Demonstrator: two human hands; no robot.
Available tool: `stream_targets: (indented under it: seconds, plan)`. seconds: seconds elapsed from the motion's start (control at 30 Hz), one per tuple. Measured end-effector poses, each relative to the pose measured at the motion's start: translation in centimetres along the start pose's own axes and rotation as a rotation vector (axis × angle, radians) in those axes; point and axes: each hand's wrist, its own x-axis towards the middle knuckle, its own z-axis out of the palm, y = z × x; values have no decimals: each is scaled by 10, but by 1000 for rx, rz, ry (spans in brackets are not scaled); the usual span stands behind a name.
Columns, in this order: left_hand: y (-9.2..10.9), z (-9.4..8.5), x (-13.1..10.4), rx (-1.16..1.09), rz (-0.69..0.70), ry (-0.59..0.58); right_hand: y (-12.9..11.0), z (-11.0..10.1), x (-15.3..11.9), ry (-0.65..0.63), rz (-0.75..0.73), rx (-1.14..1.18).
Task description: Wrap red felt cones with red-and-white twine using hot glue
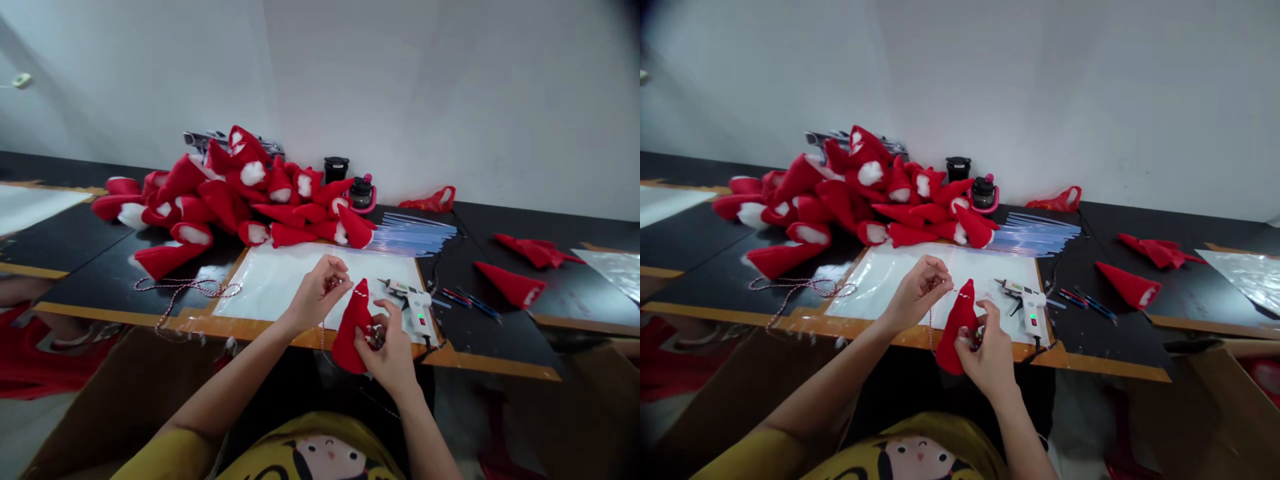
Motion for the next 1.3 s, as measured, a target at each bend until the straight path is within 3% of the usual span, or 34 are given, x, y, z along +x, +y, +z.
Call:
stream_targets:
  seconds: [0.2, 0.4, 0.77, 1.1, 1.3]
  plan:
    - [-8, 11, 4, -15, 30, 49, -2, -6, -4, -18, -127, -126]
    - [-8, 11, 3, 18, 39, 109, -4, -10, -6, -25, -230, -176]
    - [5, 8, -2, 90, 41, 80, -8, -14, -6, -31, -310, -215]
    - [9, 6, -3, 78, 35, 33, -11, -12, -9, -16, -195, -95]
    - [16, 3, -6, 39, -43, -82, -13, -13, -9, -45, -7, 304]
